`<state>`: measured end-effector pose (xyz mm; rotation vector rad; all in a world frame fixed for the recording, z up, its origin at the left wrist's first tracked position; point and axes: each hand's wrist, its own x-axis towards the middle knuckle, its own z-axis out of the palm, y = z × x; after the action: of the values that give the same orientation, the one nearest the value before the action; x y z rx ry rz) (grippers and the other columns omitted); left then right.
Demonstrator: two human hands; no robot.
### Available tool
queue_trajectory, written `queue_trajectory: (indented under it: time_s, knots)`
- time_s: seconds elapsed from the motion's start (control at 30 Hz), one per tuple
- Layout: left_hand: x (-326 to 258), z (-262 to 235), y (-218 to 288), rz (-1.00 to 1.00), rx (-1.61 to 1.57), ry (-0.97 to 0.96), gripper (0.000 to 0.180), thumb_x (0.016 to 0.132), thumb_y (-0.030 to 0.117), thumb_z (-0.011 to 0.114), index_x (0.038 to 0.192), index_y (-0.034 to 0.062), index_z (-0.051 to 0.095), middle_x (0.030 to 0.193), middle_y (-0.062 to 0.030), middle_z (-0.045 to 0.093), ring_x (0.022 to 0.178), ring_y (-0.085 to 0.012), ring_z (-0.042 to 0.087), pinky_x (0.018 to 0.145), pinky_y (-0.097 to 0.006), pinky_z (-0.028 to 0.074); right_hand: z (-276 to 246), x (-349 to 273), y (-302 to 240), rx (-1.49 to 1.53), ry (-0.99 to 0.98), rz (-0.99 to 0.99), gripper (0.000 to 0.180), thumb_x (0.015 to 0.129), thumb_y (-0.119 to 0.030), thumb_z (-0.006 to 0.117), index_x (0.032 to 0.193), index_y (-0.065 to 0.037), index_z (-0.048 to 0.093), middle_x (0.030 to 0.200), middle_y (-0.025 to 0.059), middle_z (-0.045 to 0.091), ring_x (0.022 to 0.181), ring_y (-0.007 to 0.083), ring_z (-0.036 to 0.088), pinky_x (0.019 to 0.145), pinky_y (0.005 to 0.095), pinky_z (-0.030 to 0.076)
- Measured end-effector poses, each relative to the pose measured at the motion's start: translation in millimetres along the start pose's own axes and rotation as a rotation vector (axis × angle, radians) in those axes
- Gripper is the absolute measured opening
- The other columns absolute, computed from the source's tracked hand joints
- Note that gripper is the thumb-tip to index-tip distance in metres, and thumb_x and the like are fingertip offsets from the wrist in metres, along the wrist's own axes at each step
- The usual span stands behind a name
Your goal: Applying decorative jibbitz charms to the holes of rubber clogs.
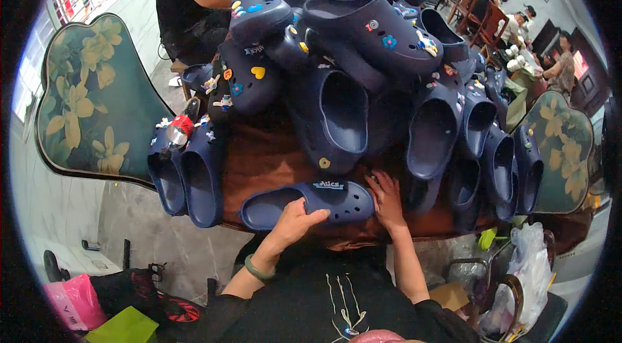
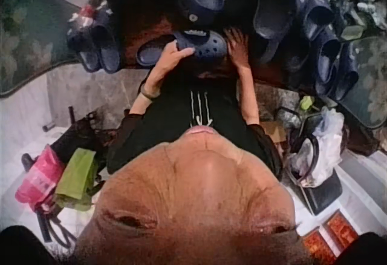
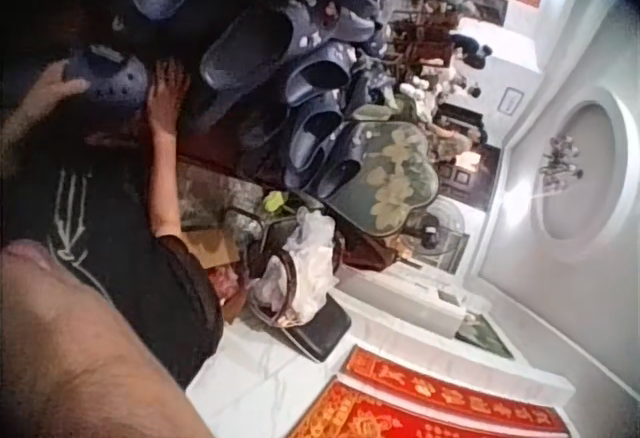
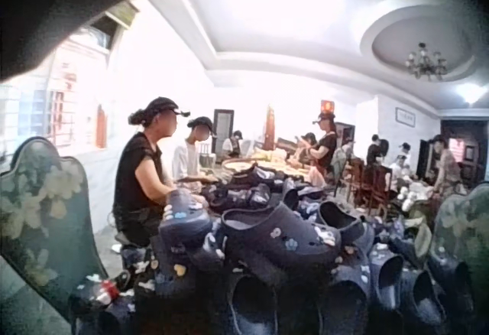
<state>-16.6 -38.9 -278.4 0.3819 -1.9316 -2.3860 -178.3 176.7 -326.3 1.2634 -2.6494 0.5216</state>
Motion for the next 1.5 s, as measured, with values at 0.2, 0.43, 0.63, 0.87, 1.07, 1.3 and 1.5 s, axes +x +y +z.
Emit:
queue_trajectory:
  time_s: [0.2,0.43,0.63,0.87,1.07,1.3,1.5]
  knots:
    - [-3,-7,13,-0.083,0.201,-0.04,0.033,0.081,0.02,0.069,0.106,-0.0017,0.063,0.1,-0.0029,0.065,0.092,-0.0114,0.058,0.084,-0.028,0.046,8,-6,-3,0.166,0.086,0.148,0.043,0.09,-0.018,0.055,0.131,-0.006,0.047,0.132,0.016,0.045,0.124,0.0361,0.04,0.103,0.052,0.029]
    - [6,-10,6,-0.075,0.057,-0.144,0.042,0.078,0.027,0.071,0.105,-0.0038,0.063,0.098,-0.0068,0.066,0.09,-0.0153,0.059,0.085,-0.03,0.046,4,-5,-4,-0.004,0.038,0.199,0.047,0.089,-0.02,0.055,0.132,-0.003,0.044,0.133,0.0186,0.042,0.123,0.0385,0.037,0.104,0.0497,0.03]
    - [0,-3,27,-0.047,0.0,-0.097,0.045,0.076,0.025,0.07,0.111,-0.003,0.061,0.102,-0.0073,0.064,0.094,-0.0149,0.057,0.086,-0.03,0.045,8,-1,-3,0.003,0.098,0.154,0.047,0.089,-0.021,0.057,0.13,-0.003,0.046,0.131,0.0187,0.043,0.12,0.0382,0.039,0.103,0.05,0.031]
    - [-5,-5,22,-0.057,0.049,-0.11,0.044,0.077,0.022,0.07,0.112,-0.0026,0.061,0.104,-0.0059,0.064,0.095,-0.0137,0.057,0.087,-0.029,0.044,11,-8,-3,-0.015,0.107,0.17,0.047,0.09,-0.023,0.056,0.13,-0.002,0.046,0.131,0.0184,0.044,0.12,0.0383,0.04,0.103,0.0505,0.031]
    - [-14,3,22,-0.003,0.042,-0.079,0.04,0.076,0.022,0.072,0.106,-0.003,0.063,0.097,-0.004,0.065,0.088,-0.013,0.058,0.082,-0.028,0.046,16,-13,0,-0.017,0.126,0.171,0.047,0.09,-0.026,0.055,0.13,-0.002,0.046,0.132,0.0178,0.045,0.12,0.0379,0.041,0.103,0.0505,0.031]
    - [-15,4,17,0.045,0.095,0.001,0.041,0.074,0.022,0.071,0.105,-0.0031,0.063,0.095,-0.0052,0.065,0.085,-0.014,0.059,0.08,-0.029,0.047,21,-8,3,0.009,0.153,0.158,0.045,0.092,-0.029,0.051,0.128,-0.002,0.048,0.131,0.0169,0.046,0.122,0.0355,0.041,0.104,0.0502,0.031]
    - [-16,12,17,0.066,0.02,-0.039,0.037,0.074,0.022,0.069,0.1,-0.0037,0.065,0.093,-0.0056,0.066,0.082,-0.014,0.061,0.079,-0.028,0.047,12,-10,0,0.02,0.127,0.21,0.044,0.093,-0.03,0.048,0.127,-0.003,0.049,0.133,0.0166,0.046,0.123,0.0349,0.04,0.105,0.0496,0.03]
